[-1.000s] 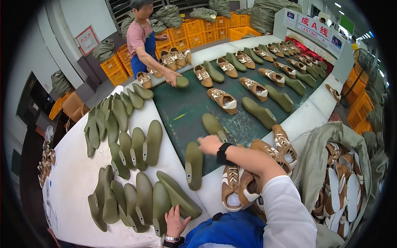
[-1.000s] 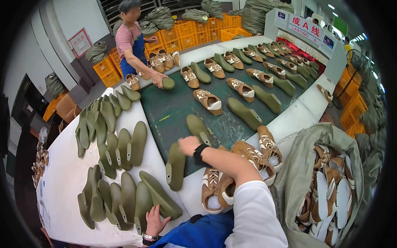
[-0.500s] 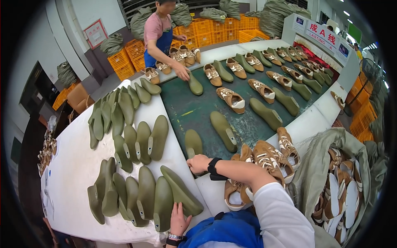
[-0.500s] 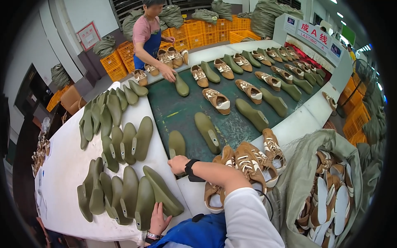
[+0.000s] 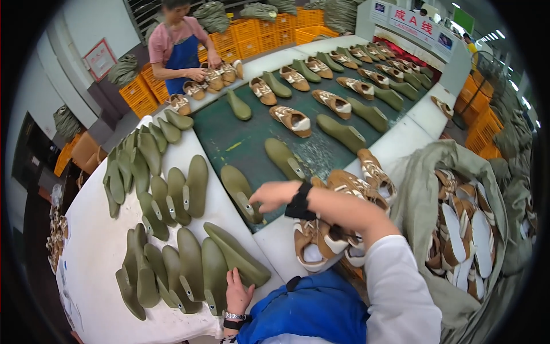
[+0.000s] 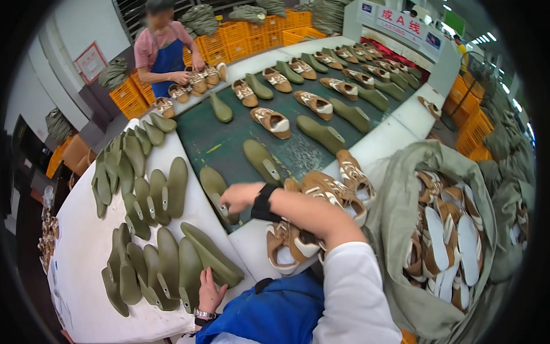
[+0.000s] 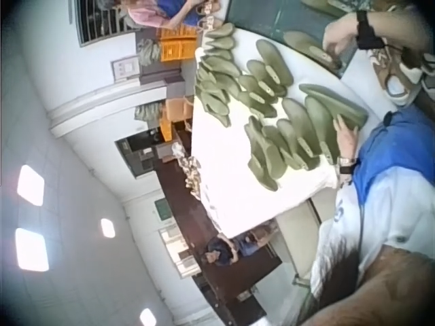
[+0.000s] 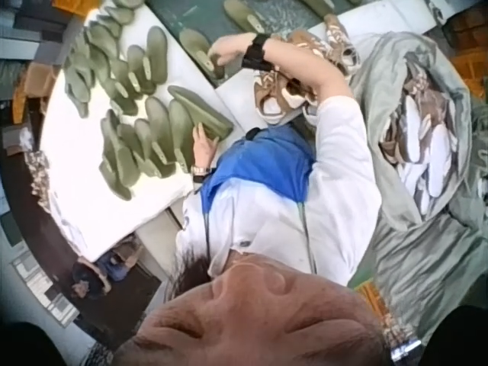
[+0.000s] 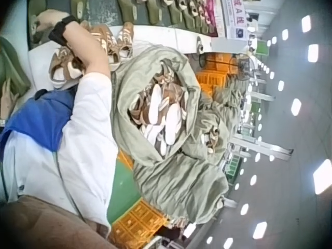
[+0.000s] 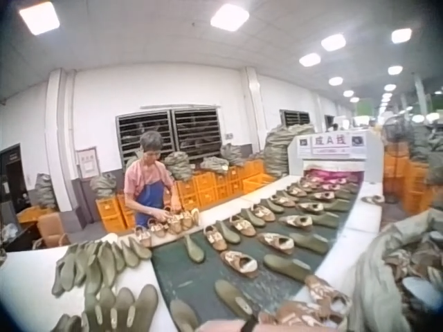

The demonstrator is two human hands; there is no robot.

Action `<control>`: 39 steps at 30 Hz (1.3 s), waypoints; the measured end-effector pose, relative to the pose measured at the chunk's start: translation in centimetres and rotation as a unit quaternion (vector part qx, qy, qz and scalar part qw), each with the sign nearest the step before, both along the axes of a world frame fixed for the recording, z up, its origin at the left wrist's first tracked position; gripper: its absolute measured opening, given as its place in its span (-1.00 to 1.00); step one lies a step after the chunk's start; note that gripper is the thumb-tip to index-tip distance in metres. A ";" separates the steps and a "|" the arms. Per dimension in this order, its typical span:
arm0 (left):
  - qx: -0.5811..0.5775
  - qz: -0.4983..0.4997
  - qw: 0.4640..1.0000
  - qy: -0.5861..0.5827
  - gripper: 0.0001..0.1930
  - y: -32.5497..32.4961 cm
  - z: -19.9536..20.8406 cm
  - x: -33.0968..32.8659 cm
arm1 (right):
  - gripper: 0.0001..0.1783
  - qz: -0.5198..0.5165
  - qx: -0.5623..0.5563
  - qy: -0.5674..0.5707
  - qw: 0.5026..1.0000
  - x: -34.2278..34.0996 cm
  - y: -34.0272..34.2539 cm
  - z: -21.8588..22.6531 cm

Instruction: The recorder is organizing shoes and shoe lasts on a production table, sorting them and placing them into large storage bags in a shoe manufacturing facility.

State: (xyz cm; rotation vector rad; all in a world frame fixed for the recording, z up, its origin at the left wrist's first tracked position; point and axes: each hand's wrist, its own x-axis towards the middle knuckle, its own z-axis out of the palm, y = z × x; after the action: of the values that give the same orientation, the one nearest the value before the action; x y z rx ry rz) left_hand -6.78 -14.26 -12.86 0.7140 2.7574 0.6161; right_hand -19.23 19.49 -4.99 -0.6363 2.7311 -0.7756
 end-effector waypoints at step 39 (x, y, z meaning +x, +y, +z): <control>0.092 0.000 0.995 -0.036 -0.30 -4.1 -0.1 -1.6 | -0.63 -0.354 0.057 0.066 0.931 -12.9 2.9 -4.2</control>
State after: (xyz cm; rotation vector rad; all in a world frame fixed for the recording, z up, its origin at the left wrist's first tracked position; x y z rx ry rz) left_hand -8.42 -18.37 -12.96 0.7144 2.6597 0.8870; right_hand -32.09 22.36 -9.16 0.3763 3.1109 -0.7087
